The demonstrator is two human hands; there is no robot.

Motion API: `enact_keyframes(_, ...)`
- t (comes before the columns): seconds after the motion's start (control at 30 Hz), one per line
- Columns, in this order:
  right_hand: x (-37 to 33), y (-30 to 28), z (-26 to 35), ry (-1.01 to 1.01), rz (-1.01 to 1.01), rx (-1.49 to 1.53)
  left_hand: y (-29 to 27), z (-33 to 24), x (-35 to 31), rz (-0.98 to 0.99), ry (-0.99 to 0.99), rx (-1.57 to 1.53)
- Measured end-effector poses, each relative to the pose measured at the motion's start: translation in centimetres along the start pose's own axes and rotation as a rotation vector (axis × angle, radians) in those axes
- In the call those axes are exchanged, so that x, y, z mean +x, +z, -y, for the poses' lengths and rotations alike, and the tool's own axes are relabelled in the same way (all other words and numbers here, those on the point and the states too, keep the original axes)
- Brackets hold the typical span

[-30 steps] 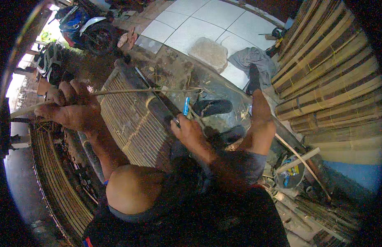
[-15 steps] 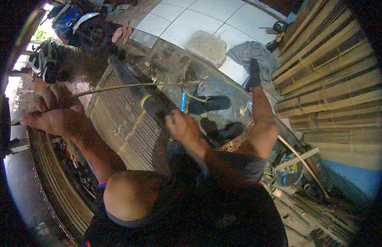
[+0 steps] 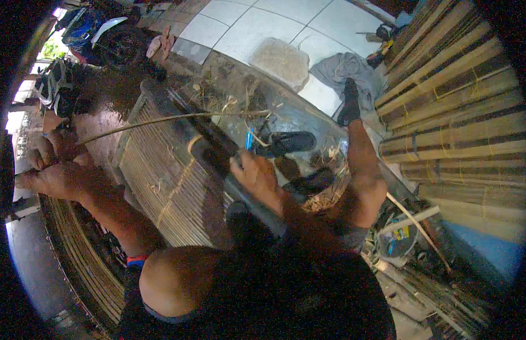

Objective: The person weaves a bamboo mat by hand, inserting thin bamboo strips into a frame and securing them with ties. They use a knife to trim excess material and adjust the strips to fit the frame.

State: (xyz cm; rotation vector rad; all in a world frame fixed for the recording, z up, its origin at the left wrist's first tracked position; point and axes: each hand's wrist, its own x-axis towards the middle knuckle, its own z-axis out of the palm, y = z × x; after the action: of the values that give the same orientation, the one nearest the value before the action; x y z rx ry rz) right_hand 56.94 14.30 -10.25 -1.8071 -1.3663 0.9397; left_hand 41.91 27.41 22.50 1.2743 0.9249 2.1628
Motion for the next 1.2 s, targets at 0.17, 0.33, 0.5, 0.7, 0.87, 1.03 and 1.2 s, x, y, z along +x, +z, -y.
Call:
enact_keyframes(0.17, 2.4, 1.3, -5.5, 0.089, 0.023, -0.144, 0.4, 0.4, 1.1, 0.163, -0.03, -0.048)
enact_keyframes(0.33, 1.7, 3.0, -5.0, -0.046, -0.068, -0.183, 0.9, 1.2, 1.8, 0.006, 0.049, 0.091)
enact_keyframes(0.5, 3.9, 2.4, -12.5, 0.197, 0.028, -0.041, -0.5, 4.0, 5.3, 0.27, -0.067, -0.099)
enact_keyframes(0.7, 3.4, -0.5, -0.6, 0.077, 0.019, 0.07, -0.5, 10.7, -2.8, 0.231, -0.177, -0.118)
enact_keyframes(0.87, 3.3, -4.0, 10.3, -0.135, 0.06, 0.242, 0.2, 14.6, -8.3, 0.135, -0.131, 0.039)
enact_keyframes(1.03, 7.5, 1.5, 2.4, 0.105, 0.033, 0.174, 0.5, 15.5, -8.0, 0.101, -0.054, 0.096)
enact_keyframes(1.2, 7.2, 0.3, 4.7, -0.019, 0.031, 0.134, 0.1, 16.1, -6.8, 0.092, -0.129, 0.038)
